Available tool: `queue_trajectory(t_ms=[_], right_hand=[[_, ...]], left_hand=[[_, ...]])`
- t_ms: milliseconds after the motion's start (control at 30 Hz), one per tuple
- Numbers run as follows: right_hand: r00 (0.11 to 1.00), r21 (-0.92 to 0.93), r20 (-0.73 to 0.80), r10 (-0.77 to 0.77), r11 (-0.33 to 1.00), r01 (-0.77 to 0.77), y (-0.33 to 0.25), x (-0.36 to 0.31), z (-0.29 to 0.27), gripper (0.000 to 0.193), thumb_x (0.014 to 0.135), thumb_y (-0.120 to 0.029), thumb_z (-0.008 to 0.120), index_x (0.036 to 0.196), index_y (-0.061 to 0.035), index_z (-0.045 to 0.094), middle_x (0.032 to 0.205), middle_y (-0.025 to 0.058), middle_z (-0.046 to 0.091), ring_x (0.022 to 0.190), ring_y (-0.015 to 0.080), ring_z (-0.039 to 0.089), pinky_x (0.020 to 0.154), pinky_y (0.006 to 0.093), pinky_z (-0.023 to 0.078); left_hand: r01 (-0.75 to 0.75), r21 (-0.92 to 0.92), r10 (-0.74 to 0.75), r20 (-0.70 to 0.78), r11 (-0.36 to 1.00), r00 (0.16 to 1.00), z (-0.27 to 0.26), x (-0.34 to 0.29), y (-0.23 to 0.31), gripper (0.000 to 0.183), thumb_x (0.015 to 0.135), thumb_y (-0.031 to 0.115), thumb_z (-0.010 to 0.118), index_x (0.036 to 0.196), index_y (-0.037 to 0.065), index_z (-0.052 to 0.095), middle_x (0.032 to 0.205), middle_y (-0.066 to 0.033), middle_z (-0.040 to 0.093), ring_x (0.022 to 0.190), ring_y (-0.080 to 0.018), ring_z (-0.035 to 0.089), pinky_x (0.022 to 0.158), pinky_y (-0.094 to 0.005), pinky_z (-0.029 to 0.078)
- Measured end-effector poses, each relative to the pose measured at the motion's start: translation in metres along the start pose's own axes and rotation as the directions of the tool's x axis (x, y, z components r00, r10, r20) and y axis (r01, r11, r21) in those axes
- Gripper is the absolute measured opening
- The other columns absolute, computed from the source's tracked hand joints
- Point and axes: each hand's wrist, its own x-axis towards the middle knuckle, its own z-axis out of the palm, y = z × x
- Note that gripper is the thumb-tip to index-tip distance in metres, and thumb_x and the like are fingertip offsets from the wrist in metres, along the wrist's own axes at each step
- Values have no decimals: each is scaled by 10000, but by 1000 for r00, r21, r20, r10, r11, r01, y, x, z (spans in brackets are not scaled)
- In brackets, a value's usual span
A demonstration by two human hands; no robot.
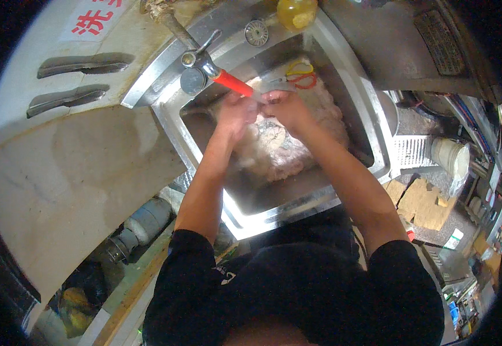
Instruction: The person washes a large quantity of pale, raw meat in a stainless steel sink under running water. They repeatedly lift, rinse, and squeeze the meat, then transfer portions into a metal bowl on the counter.
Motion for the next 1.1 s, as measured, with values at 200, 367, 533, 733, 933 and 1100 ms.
queue_trajectory(t_ms=[200,367,533,733,933,1100], right_hand=[[962,-423,-172,-211,898,121,19,19,8,254,906,-224,678,979,19,679,925,191,729,858,324,721,782,431,557],[975,-766,-17,-219,630,128,2,26,-3,344,890,-279,677,1065,18,681,1007,245,721,984,420,701,865,473,546],[885,-691,309,-347,558,460,-18,15,-14,383,842,-171,751,1189,-25,679,1097,203,731,1031,305,712,898,421,533],[896,-613,441,49,746,261,8,11,13,415,875,-212,774,1254,-61,699,1150,73,744,1065,200,669,969,385,505],[847,-597,526,75,741,306,21,-10,11,414,951,-303,712,1244,-11,690,1103,156,749,1035,198,678,946,372,511],[939,-781,342,38,567,262,-2,-32,30,655,1023,-599,502,1232,-8,690,1065,250,733,1013,347,703,951,416,518]], left_hand=[[-17,-1,17,45,1000,999,13,-16,24,115,998,72,598,1113,63,589,879,-36,615,623,-116,508,488,-242,354],[-16,-91,17,14,996,1000,26,-36,45,126,1019,65,563,1145,61,560,887,-39,598,619,-114,485,495,-235,350],[-67,-153,67,-8,986,998,38,-64,61,146,1018,70,565,1163,58,554,949,-51,599,647,-124,494,508,-239,368],[-183,-216,140,-198,959,970,45,-114,73,126,1018,98,574,1141,72,568,933,-38,596,649,-126,501,529,-255,391],[-380,-327,368,-99,865,924,33,-179,130,78,996,79,572,1062,37,560,746,16,488,594,-117,439,526,-272,389],[-568,-172,591,142,805,794,25,-208,195,152,1011,143,553,926,25,596,720,-4,507,617,-129,448,568,-283,379]])
